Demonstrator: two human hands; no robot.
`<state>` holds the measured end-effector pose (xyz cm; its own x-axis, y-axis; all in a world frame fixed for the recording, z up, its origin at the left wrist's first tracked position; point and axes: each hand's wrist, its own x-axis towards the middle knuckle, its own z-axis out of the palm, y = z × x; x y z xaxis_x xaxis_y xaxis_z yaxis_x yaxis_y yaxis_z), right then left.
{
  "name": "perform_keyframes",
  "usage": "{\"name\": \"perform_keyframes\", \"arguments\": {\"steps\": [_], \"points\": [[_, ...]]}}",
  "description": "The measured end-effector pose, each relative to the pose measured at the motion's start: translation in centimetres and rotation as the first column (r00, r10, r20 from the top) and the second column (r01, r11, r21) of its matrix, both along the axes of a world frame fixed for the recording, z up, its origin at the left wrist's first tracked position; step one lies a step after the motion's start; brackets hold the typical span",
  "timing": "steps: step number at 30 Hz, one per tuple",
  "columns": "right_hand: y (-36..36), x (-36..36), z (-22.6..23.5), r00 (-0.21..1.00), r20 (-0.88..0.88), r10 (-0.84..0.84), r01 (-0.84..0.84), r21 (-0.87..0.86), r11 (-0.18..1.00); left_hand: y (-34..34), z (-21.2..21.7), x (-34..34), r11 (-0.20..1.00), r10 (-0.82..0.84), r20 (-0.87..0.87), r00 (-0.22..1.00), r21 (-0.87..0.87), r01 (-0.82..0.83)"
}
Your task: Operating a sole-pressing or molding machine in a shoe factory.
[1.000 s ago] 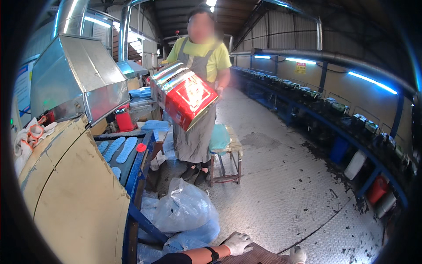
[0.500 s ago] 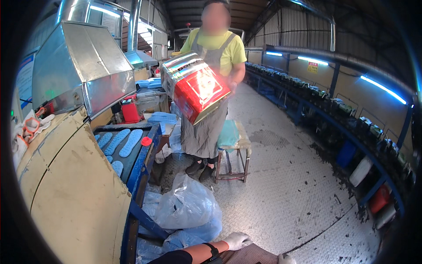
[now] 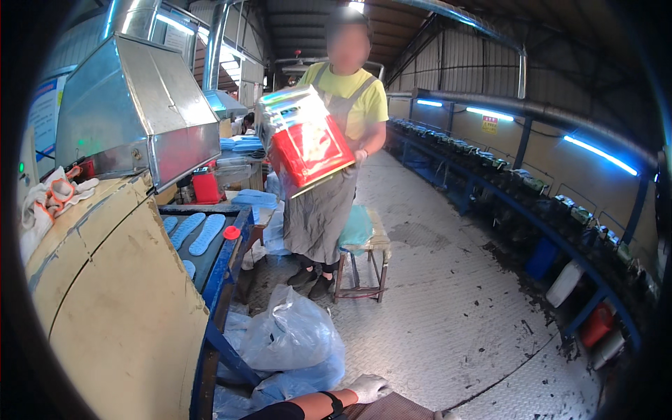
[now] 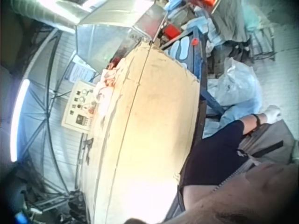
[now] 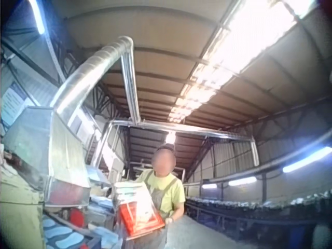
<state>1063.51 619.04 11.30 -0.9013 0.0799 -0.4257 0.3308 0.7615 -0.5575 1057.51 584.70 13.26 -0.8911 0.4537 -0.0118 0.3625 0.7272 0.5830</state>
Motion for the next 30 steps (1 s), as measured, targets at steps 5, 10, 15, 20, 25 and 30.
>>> {"name": "perform_keyframes", "arguments": {"steps": [5,10,15,20,25,30], "points": [[1.1,0.9,-2.5,0.988,-0.107,-0.109,0.102,-0.066,0.993,1.2,0.9,-0.2,0.998,-0.011,0.067,0.998,-0.056,0.015],[2.8,0.5,-4.0,0.992,-0.079,-0.100,0.090,-0.128,0.988,1.7,2.5,0.2,0.997,-0.019,0.041,0.999,-0.074,0.022],[2.0,0.4,-4.7,0.979,-0.108,-0.170,0.151,-0.165,0.975,1.5,0.9,-0.5,0.999,-0.005,0.005,1.000,-0.039,0.005],[0.6,0.0,-1.9,0.992,-0.102,-0.074,0.067,-0.074,0.995,0.0,0.2,-0.6,0.999,-0.007,0.058,0.998,-0.042,0.009],[-0.1,-0.6,-1.8,0.997,-0.076,-0.007,0.008,0.003,1.000,-0.9,2.1,0.3,0.999,0.005,0.047,0.999,-0.046,-0.003],[-1.0,-0.6,-1.0,0.992,-0.125,0.028,-0.021,0.060,0.998,-1.6,4.0,0.6,0.997,0.020,0.100,0.995,-0.071,-0.013]]}}
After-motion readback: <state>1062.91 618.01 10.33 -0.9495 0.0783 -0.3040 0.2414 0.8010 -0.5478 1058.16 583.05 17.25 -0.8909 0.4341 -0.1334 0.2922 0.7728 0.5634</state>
